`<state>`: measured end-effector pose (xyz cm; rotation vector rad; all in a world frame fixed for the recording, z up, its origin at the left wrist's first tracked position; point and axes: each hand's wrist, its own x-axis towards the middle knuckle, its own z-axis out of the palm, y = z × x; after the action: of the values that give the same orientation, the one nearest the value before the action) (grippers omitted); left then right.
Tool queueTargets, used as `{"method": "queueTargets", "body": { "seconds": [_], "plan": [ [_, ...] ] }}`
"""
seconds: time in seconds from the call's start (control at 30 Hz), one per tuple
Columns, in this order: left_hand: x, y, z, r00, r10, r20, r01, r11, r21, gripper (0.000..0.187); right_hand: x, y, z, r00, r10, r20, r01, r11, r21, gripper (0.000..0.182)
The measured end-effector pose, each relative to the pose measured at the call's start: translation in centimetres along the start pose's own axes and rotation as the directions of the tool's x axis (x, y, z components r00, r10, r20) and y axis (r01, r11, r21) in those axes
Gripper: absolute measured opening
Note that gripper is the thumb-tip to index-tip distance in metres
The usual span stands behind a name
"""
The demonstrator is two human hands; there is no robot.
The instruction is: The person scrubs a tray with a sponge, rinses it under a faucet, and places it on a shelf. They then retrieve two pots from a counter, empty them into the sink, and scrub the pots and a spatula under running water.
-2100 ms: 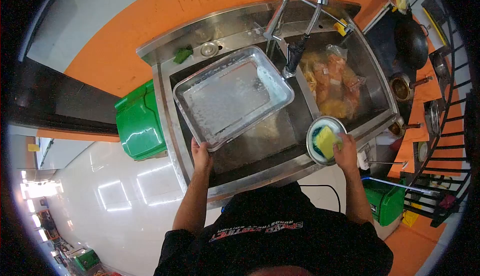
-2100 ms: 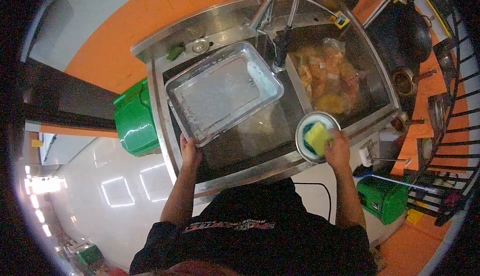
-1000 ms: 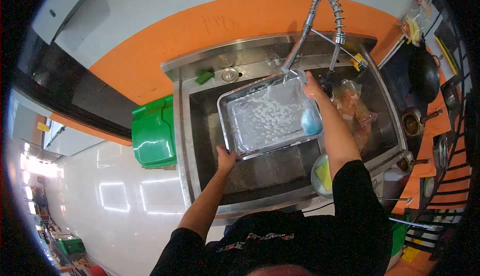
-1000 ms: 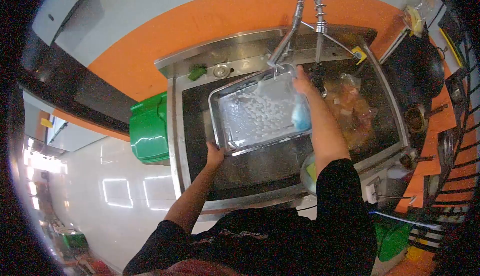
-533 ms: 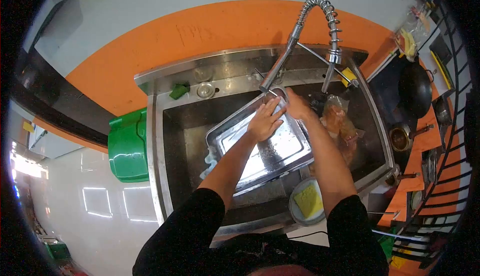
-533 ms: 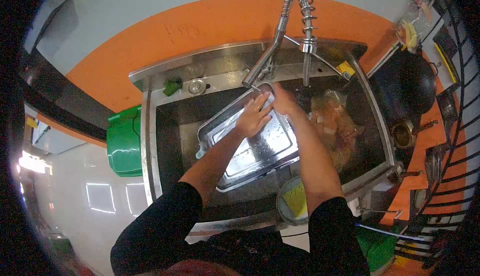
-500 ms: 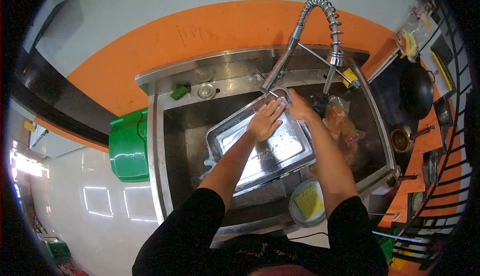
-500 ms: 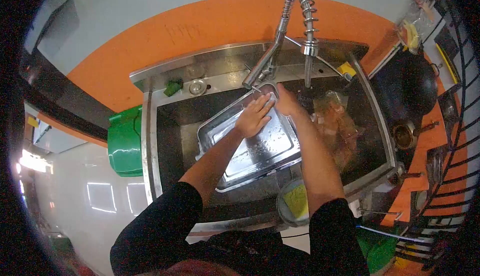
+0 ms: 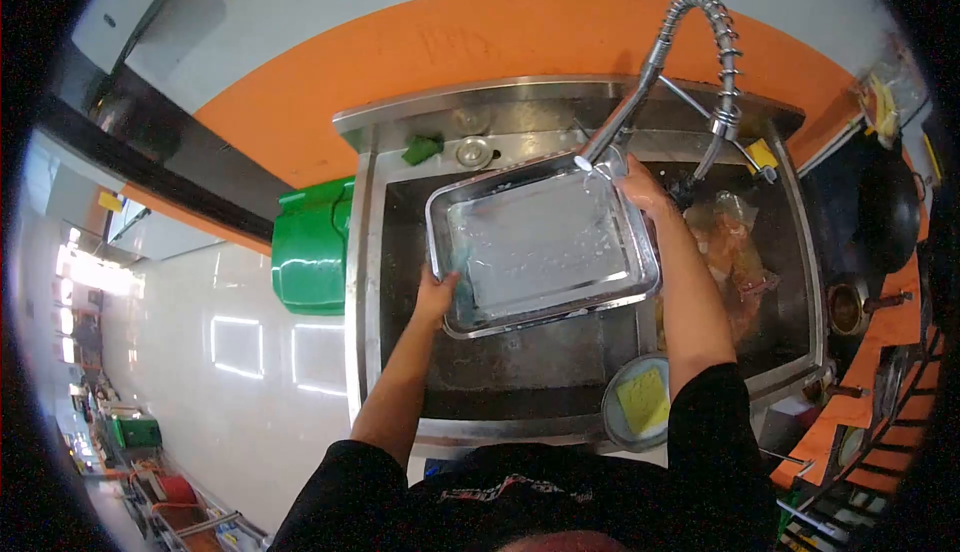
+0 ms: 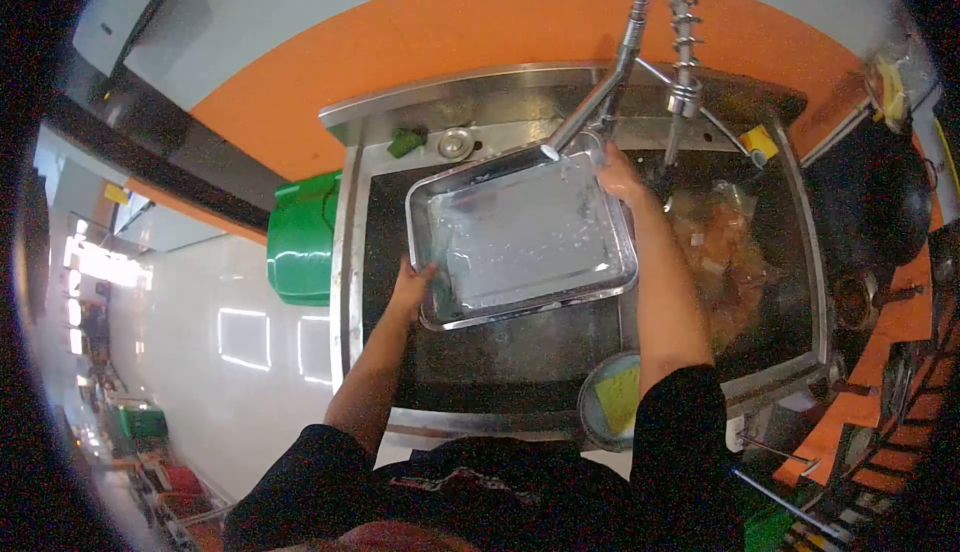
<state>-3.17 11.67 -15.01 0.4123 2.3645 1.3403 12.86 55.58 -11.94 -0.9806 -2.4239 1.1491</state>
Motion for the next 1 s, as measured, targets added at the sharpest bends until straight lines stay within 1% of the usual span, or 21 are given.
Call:
{"method": "queueTargets", "body": {
  "seconds": [0.03, 0.07, 0.1, 0.23, 0.27, 0.33, 0.4, 0.47, 0.5, 0.53, 0.57, 0.6, 0.63, 0.67, 0.73, 0.77, 0.83, 0.87, 0.9, 0.93, 1.0],
  "plan": [
    [0.5, -2.7, -1.0, 0.913, -0.196, 0.357, 0.328, 0.874, -0.359, 0.044, 0.8, 0.0, 1.5, 0.999, -0.032, -0.013, 0.033, 0.998, 0.044, 0.046],
    [-0.6, -2.7, -1.6, 0.917, -0.2, 0.346, 0.327, 0.874, -0.36, 0.044, 1.2, -0.3, 2.4, 0.997, -0.063, -0.032, 0.066, 0.994, 0.088, 0.047],
    [-2.1, -1.9, -2.2, 0.94, -0.18, 0.291, 0.297, 0.851, -0.432, 0.041, 0.2, -3.5, 2.2, 0.994, -0.082, -0.078, 0.077, 0.995, -0.071, 0.043],
    [-5.6, -1.2, -4.6, 0.948, -0.253, 0.193, 0.316, 0.813, -0.488, 0.038, 3.7, -5.0, 6.0, 0.978, -0.027, -0.208, -0.028, 0.965, -0.259, 0.03],
    [-6.1, -1.7, -5.0, 0.949, -0.274, 0.155, 0.315, 0.812, -0.492, 0.038, 3.9, -5.4, 6.9, 0.981, 0.028, -0.191, -0.014, 0.997, 0.072, 0.033],
    [-7.5, -0.2, -6.4, 0.943, -0.308, 0.127, 0.33, 0.814, -0.478, 0.038, 4.2, -6.4, 8.2, 0.988, 0.109, -0.11, -0.006, 0.737, 0.676, 0.038],
    [-8.2, 0.7, -7.5, 0.937, -0.335, 0.098, 0.34, 0.817, -0.465, 0.039, 4.6, -6.6, 8.8, 0.989, 0.139, -0.045, -0.058, 0.66, 0.749, 0.04],
    [-8.5, 0.4, -8.1, 0.92, -0.375, 0.117, 0.378, 0.763, -0.525, 0.039, 4.4, -5.4, 8.0, 0.99, 0.135, 0.046, -0.053, 0.045, 0.998, 0.041],
    [-8.6, 0.1, -8.0, 0.924, -0.364, 0.115, 0.363, 0.745, -0.559, 0.039, 4.9, -5.4, 7.7, 0.969, 0.246, -0.001, -0.094, 0.374, 0.923, 0.057],
    [-8.6, -0.6, -7.6, 0.924, -0.365, 0.117, 0.364, 0.744, -0.56, 0.039, 4.8, -5.2, 8.0, 0.969, 0.247, -0.002, -0.094, 0.375, 0.922, 0.057],
    [-8.3, -1.2, -7.0, 0.936, -0.335, 0.111, 0.332, 0.727, -0.602, 0.039, 4.6, -5.0, 8.2, 0.974, 0.157, -0.162, -0.043, 0.833, 0.551, 0.049],
    [-8.0, -1.9, -6.2, 0.946, -0.306, 0.106, 0.3, 0.705, -0.643, 0.038, 4.2, -5.0, 8.2, 0.97, -0.005, -0.243, 0.0, 1.0, -0.017, 0.044],
    [-7.6, -2.0, -5.2, 0.936, -0.34, 0.094, 0.322, 0.716, -0.62, 0.037, 0.6, -8.9, 5.6, 0.96, 0.21, 0.187, -0.253, 0.936, 0.247, 0.057],
    [-7.3, -2.1, -4.2, 0.938, -0.33, 0.107, 0.321, 0.707, -0.631, 0.038, -1.1, -9.4, 4.0, 0.961, 0.213, 0.178, -0.252, 0.938, 0.239, 0.057],
    [-7.5, -0.3, -2.7, 0.938, -0.307, 0.162, 0.338, 0.7, -0.629, 0.039, -3.0, -8.3, 1.8, 0.965, -0.047, 0.259, 0.104, 0.972, -0.21, 0.062],
    [-7.1, -0.8, -1.4, 0.935, -0.307, 0.179, 0.348, 0.694, -0.63, 0.039, -2.2, -6.3, 1.1, 0.946, 0.013, 0.323, 0.02, 0.995, -0.098, 0.05],
    [-6.1, -2.9, 1.7, 0.99, -0.144, 0.001, 0.135, 0.924, -0.357, 0.05, -2.6, -6.4, -1.5, 0.924, 0.104, 0.369, -0.037, 0.982, -0.183, 0.045],
    [-5.7, -3.1, 2.9, 0.989, -0.147, 0.021, 0.144, 0.923, -0.358, 0.05, -3.3, -6.5, -2.9, 0.892, 0.183, 0.414, -0.079, 0.964, -0.255, 0.041],
    [-4.8, -1.8, 3.9, 0.999, 0.005, -0.05, -0.008, 0.997, -0.074, 0.058, -4.6, -6.9, -3.6, 0.929, 0.097, 0.358, -0.035, 0.984, -0.175, 0.039],
    [-3.8, -0.3, 5.1, 0.982, 0.174, -0.074, -0.154, 0.963, 0.221, 0.066, -5.1, -6.5, -3.9, 0.929, 0.114, 0.351, -0.051, 0.982, -0.185, 0.039],
    [-1.4, 3.5, 7.2, 0.926, 0.378, 0.011, -0.332, 0.797, 0.505, 0.079, -5.8, -5.9, -4.9, 0.93, 0.051, 0.365, 0.031, 0.976, -0.217, 0.041]
  ]
}}
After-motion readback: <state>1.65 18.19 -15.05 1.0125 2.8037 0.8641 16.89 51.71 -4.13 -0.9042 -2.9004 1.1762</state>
